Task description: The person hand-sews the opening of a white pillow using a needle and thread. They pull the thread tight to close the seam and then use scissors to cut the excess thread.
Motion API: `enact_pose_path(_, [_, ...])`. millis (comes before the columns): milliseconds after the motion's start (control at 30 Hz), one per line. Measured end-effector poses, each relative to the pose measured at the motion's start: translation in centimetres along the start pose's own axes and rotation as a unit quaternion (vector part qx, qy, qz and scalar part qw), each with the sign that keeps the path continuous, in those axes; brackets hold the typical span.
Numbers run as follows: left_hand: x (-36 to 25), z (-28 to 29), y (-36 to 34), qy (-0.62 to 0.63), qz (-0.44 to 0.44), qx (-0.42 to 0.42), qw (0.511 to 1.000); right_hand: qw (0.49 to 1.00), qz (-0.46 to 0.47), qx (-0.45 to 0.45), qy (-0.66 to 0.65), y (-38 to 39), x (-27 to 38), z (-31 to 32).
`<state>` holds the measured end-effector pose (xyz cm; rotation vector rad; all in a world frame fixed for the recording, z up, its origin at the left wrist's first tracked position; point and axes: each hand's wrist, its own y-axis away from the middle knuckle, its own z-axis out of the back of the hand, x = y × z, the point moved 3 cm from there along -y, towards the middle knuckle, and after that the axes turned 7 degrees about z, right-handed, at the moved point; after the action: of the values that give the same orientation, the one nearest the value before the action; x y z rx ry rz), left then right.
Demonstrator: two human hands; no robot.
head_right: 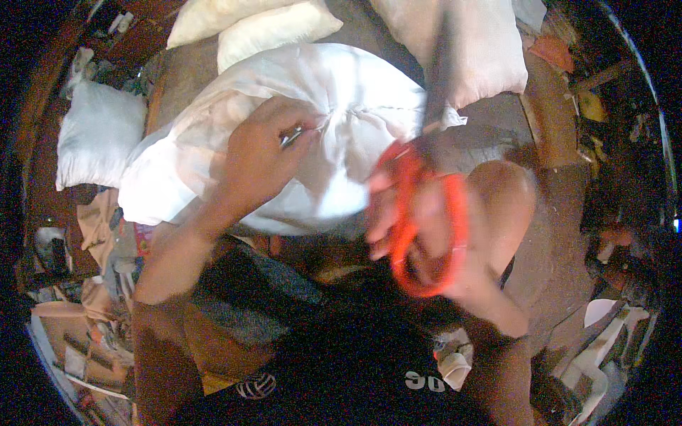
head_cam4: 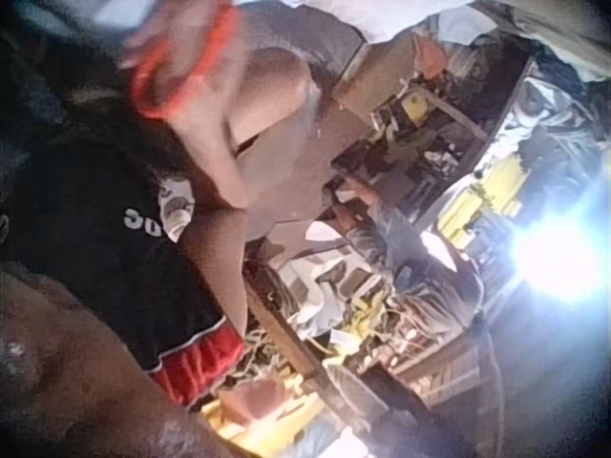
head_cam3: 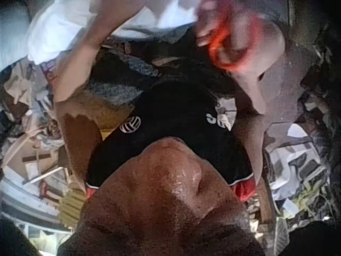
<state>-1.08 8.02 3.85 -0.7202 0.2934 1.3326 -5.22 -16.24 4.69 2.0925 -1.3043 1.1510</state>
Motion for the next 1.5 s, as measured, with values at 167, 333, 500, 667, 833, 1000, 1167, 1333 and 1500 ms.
enact_pose_path(167, [-0.9, 1.0, 0.8, 0.108, 0.172, 0.063, 0.977, 0.988, -0.154, -0.014, 0.002, 2.0, -6.5, -1.1])
enact_pose_path(333, [0.2, 0.7, 1.2, 0.201, 0.147, 0.041, 0.968, 0.983, -0.177, 0.028, 0.035, 2.5, -7.6, -0.9])
enact_pose_path(500, [0.4, -0.1, 0.8, 0.295, 0.166, 0.097, 0.936, 0.977, -0.199, 0.051, 0.063, 3.3, -7.7, -0.6])
enact_pose_path(667, [1.0, -0.8, 0.9, 0.321, 0.203, 0.111, 0.919, 0.979, -0.171, 0.048, 0.102, 3.3, -8.7, -0.6])
enact_pose_path(833, [0.8, -0.8, 0.8, 0.31, 0.18, 0.065, 0.931, 0.973, -0.216, 0.05, 0.057, 4.0, -9.3, 0.0])
enact_pose_path(1000, [0.7, -0.6, 0.9, 0.316, 0.202, 0.088, 0.923, 0.976, -0.21, 0.038, 0.045, 4.0, -8.7, -0.3])
enact_pose_path(1167, [1.0, -1.0, 0.9, 0.338, 0.206, 0.098, 0.913, 0.979, -0.194, 0.057, 0.03, 3.6, -8.7, 0.1])
enact_pose_path(1333, [1.0, -1.1, 0.8, 0.326, 0.195, 0.069, 0.922, 0.977, -0.206, 0.042, 0.024, 3.5, -8.8, 0.2])
enact_pose_path(1500, [0.9, -1.1, 0.7, 0.318, 0.178, 0.082, 0.928, 0.978, -0.194, 0.062, 0.035, 3.1, -8.5, 0.0])
